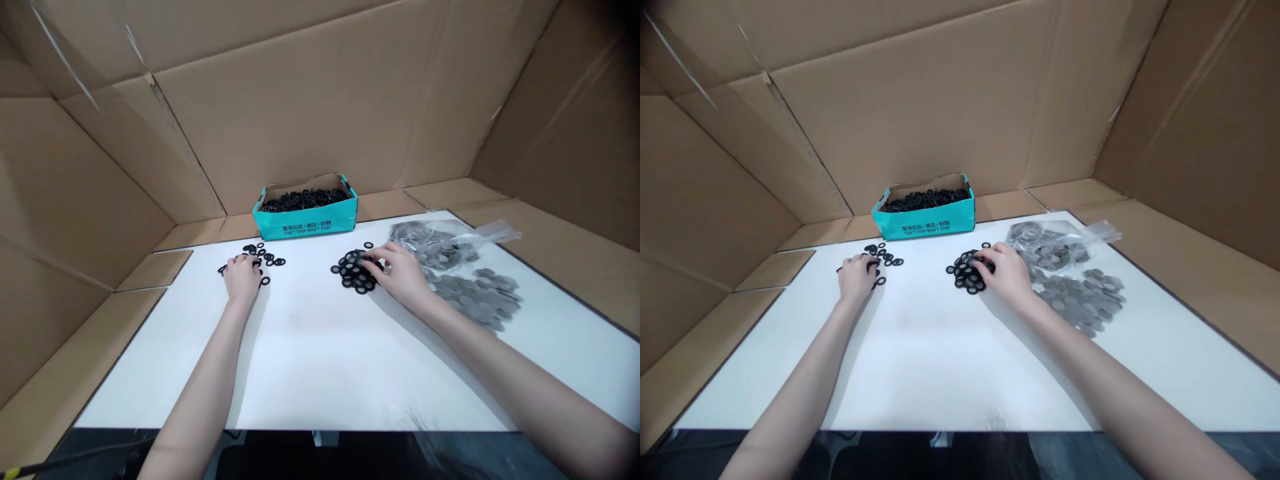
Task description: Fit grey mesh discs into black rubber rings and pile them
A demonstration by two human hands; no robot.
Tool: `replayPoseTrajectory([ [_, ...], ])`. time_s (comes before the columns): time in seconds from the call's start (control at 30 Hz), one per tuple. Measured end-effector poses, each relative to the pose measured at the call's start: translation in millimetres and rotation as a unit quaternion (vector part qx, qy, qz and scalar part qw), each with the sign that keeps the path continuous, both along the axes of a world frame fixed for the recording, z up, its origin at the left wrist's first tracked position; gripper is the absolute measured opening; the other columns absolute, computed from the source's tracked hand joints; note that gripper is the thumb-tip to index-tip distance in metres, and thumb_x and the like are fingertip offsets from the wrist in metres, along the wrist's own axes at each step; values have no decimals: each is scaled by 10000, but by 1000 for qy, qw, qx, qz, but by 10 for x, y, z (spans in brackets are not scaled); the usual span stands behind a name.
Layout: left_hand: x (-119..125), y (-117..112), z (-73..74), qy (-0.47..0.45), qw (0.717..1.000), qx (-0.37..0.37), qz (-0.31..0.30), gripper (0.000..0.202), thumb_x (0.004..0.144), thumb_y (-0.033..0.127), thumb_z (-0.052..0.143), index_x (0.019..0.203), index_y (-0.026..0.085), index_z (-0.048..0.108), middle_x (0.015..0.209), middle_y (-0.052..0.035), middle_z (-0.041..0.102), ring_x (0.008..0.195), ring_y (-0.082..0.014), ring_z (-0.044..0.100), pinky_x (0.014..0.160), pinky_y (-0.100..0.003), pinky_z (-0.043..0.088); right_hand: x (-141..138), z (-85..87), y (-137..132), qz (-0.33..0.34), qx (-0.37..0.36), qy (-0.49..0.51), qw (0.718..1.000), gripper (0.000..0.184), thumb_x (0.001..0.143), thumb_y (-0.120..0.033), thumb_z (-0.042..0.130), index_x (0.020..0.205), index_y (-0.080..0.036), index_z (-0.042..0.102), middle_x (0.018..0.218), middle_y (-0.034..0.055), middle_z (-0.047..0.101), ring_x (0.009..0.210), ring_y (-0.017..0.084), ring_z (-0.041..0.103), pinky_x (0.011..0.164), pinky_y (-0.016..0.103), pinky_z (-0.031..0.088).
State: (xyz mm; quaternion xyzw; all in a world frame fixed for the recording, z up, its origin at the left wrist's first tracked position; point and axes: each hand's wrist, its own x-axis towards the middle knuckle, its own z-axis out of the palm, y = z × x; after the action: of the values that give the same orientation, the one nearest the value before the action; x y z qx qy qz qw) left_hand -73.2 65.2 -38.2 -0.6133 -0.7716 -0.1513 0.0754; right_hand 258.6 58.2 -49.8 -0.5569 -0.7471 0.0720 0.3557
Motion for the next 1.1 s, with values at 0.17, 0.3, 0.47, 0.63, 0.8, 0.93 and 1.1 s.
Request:
replayPoseTrajectory([
  [0.17, -32, 6, 10, 3, 1000, 10, 5, 337, 908, 186, 454, 1111, 210, 721, 1197, -120, 704, 1136, -329, 557, 931, -455, 448, 34, 98, -26, -9, 7, -8, 1000, 349, 907, -382, 517, 1042, -182, 769, 953, 127, 663, 927, 287, 616, 813, 402, 463],
  [0.3, -39, 15, 26, 8, 1000, 14, 4, 343, 920, 190, 431, 1104, 200, 721, 1157, -127, 718, 1091, -321, 595, 914, -442, 447, 209, 298, -114, -31, 26, 7, 999, 327, 910, -372, 499, 957, -189, 766, 921, 102, 671, 811, 238, 619, 761, 364, 454],
  [0.47, -28, 32, 46, 4, 1000, 14, 3, 323, 920, 193, 439, 1078, 208, 720, 1110, -119, 725, 1034, -292, 644, 877, -401, 451, 632, 362, -225, -64, -13, -66, 996, 303, 889, -366, 486, 795, -204, 725, 809, 94, 682, 712, 237, 598, 684, 361, 430],
  [0.63, -33, 29, 47, -3, 1000, 23, 8, 308, 934, 231, 453, 1137, 216, 685, 1127, -112, 707, 1077, -302, 629, 881, -392, 450, 946, 195, -280, -104, -65, -118, 985, 268, 806, -184, 483, 868, -184, 744, 878, 107, 704, 779, 254, 625, 696, 361, 444],
  [0.8, -71, 37, 13, -22, 1000, 22, 5, 288, 911, 217, 497, 1138, 225, 674, 1120, -99, 692, 1050, -285, 637, 845, -356, 475, 1052, 71, -274, -113, -79, -158, 978, 282, 848, -228, 493, 938, -185, 757, 973, 129, 699, 891, 290, 626, 736, 376, 463],
  [0.93, -103, 63, -18, -39, 999, 28, -2, 292, 864, 180, 558, 1128, 211, 679, 1100, -106, 676, 1040, -273, 644, 874, -349, 486, 1062, 3, -185, -80, -83, -167, 979, 302, 867, -358, 545, 985, -174, 754, 1000, 153, 695, 964, 336, 620, 807, 430, 482],
  [1.1, -113, 79, -19, -55, 997, 43, -11, 291, 873, 182, 559, 1142, 203, 667, 1058, -99, 675, 1019, -263, 653, 892, -343, 485, 1016, -36, -110, -74, -70, -176, 979, 241, 824, -387, 618, 916, -203, 743, 1003, 149, 714, 963, 363, 610, 769, 470, 471],
])
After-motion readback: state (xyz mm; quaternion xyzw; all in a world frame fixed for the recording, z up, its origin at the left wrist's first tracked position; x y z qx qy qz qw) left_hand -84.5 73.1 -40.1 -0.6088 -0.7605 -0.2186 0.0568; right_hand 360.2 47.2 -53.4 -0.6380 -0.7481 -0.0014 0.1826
